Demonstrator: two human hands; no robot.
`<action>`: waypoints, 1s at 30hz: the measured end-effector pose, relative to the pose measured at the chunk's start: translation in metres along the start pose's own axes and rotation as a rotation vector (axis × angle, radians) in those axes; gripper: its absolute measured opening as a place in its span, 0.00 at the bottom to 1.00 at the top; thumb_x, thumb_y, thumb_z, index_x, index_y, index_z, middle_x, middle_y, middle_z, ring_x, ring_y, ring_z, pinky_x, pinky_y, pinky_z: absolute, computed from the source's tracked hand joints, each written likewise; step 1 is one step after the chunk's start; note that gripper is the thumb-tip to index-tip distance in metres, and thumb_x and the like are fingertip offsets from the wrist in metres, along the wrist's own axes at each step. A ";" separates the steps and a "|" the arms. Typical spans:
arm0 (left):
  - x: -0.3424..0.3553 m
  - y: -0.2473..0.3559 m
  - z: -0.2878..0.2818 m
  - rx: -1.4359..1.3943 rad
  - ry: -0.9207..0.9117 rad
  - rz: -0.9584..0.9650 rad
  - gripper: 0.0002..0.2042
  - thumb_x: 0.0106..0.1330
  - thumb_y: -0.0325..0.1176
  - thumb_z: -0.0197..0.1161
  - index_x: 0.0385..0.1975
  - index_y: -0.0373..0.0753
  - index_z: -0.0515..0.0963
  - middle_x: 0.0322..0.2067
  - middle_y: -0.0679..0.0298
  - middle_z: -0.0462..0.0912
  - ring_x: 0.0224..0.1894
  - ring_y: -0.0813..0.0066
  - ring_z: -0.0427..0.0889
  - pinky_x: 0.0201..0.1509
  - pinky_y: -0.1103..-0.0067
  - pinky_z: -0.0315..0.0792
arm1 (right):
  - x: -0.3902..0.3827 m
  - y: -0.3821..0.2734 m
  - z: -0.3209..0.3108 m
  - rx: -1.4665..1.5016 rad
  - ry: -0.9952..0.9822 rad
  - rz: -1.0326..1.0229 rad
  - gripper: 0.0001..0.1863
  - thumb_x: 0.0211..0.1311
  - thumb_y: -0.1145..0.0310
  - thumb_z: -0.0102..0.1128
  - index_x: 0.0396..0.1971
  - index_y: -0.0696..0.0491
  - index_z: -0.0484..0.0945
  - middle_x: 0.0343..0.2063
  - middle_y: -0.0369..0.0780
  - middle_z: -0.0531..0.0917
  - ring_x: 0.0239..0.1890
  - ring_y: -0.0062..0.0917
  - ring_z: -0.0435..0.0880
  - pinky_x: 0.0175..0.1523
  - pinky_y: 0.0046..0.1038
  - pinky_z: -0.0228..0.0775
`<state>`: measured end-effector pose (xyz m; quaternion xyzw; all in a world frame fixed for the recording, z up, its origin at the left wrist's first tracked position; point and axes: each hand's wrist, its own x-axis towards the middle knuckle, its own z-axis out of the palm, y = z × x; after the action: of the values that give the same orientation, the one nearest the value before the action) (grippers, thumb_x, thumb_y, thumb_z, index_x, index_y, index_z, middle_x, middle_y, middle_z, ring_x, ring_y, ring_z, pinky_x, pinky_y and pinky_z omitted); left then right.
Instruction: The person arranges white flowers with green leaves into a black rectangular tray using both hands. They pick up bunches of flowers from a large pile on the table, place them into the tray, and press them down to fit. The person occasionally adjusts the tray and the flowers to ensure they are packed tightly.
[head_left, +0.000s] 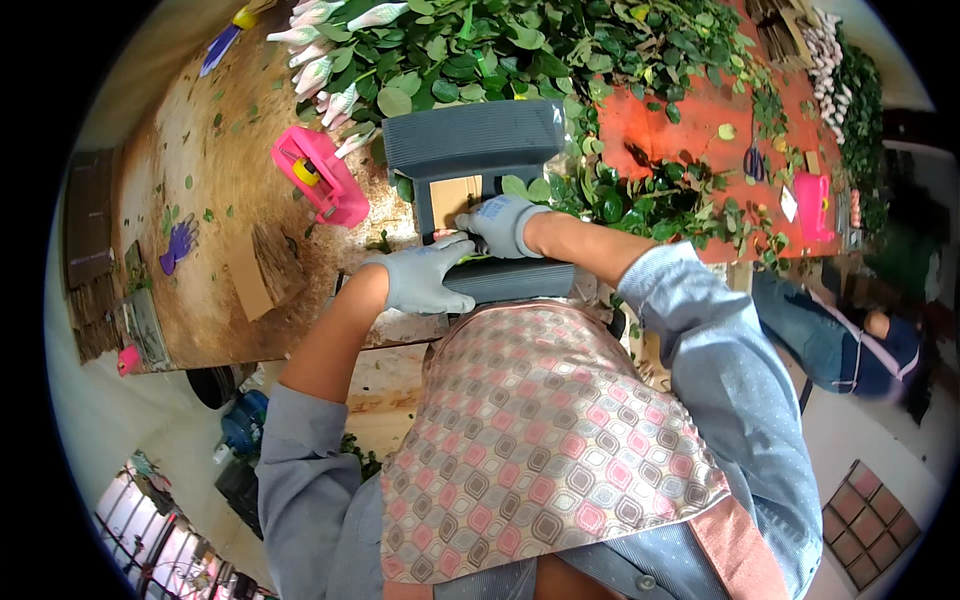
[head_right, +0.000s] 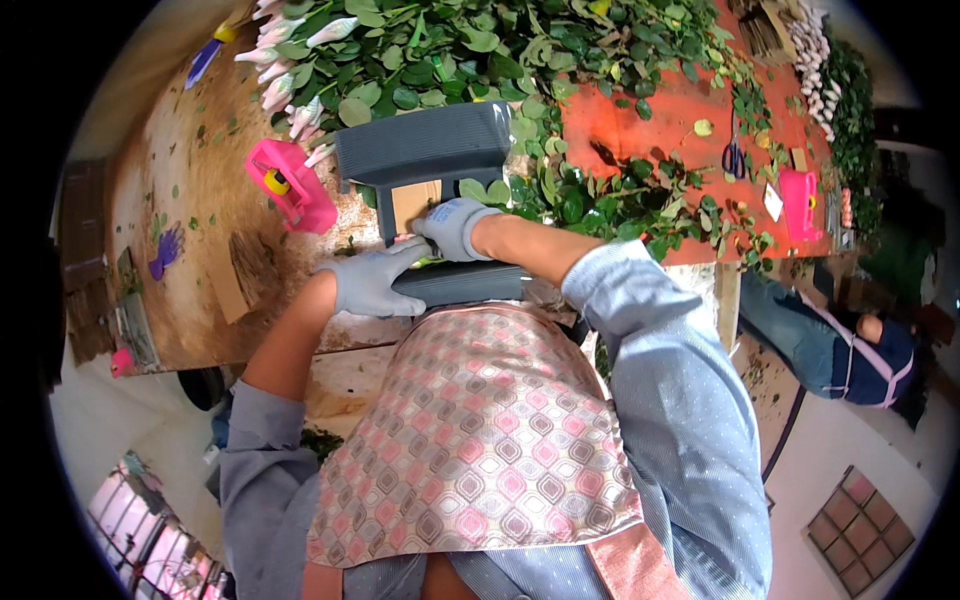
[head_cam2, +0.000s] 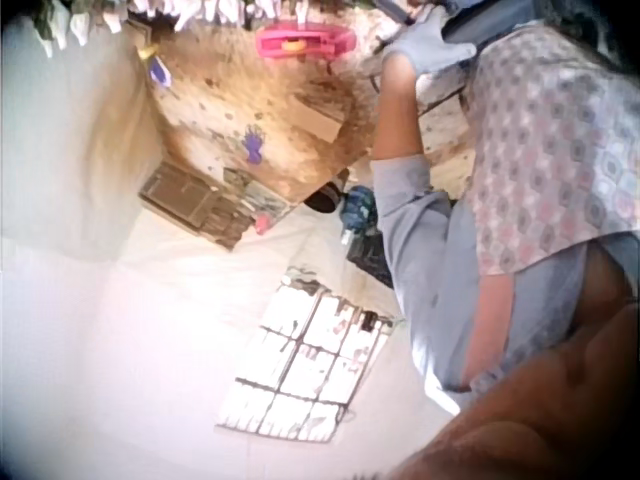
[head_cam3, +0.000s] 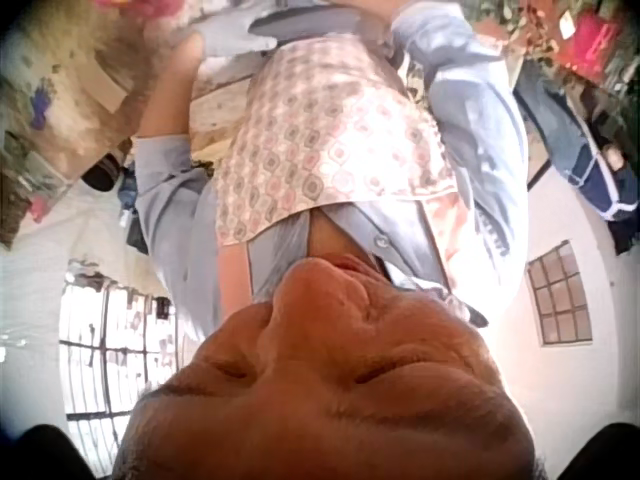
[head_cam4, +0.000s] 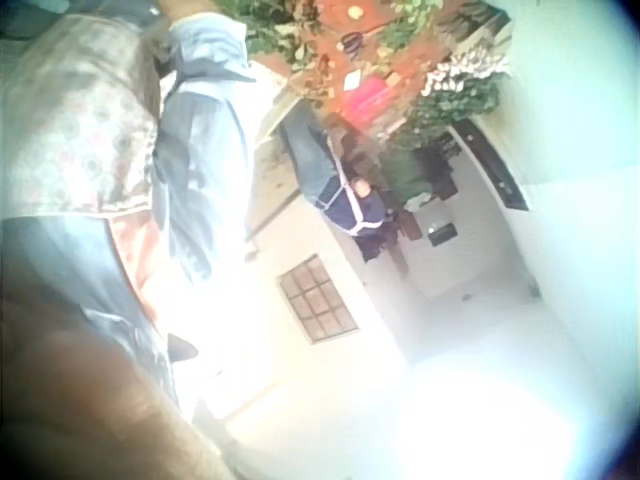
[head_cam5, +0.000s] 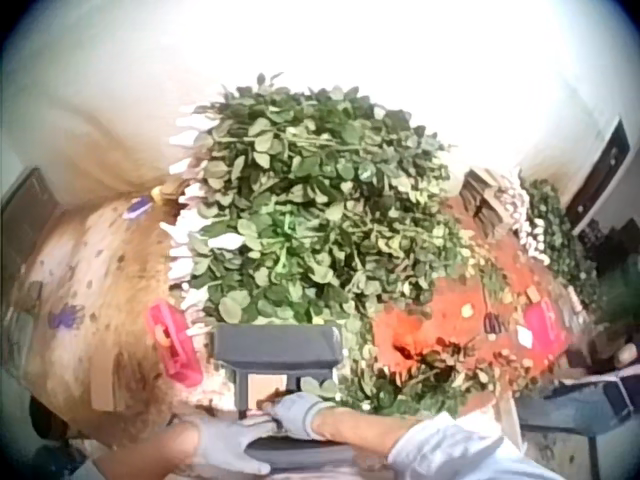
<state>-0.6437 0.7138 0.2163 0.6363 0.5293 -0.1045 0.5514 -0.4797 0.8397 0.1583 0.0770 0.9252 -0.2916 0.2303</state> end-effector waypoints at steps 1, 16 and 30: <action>0.000 0.000 -0.001 -0.001 -0.002 0.010 0.51 0.60 0.60 0.66 0.77 0.36 0.53 0.77 0.46 0.51 0.78 0.50 0.55 0.79 0.69 0.54 | -0.007 0.004 0.004 0.042 0.130 0.009 0.20 0.66 0.65 0.60 0.57 0.52 0.76 0.50 0.48 0.83 0.52 0.48 0.83 0.55 0.43 0.75; 0.005 -0.009 0.006 0.023 0.024 0.040 0.52 0.60 0.61 0.65 0.77 0.34 0.51 0.77 0.43 0.51 0.79 0.52 0.52 0.81 0.71 0.50 | -0.161 0.071 0.039 0.018 0.223 0.644 0.24 0.70 0.50 0.55 0.52 0.54 0.81 0.55 0.55 0.79 0.58 0.50 0.78 0.64 0.44 0.69; 0.008 -0.018 0.013 -0.024 0.046 0.070 0.53 0.59 0.64 0.65 0.77 0.35 0.52 0.77 0.46 0.52 0.77 0.51 0.57 0.79 0.71 0.56 | -0.002 0.106 -0.233 -0.056 1.018 0.264 0.22 0.68 0.66 0.54 0.61 0.52 0.74 0.54 0.49 0.81 0.54 0.47 0.82 0.59 0.42 0.74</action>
<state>-0.6488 0.7048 0.1955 0.6499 0.5207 -0.0641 0.5499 -0.5376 1.0601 0.2746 0.3186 0.9098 -0.1612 -0.2115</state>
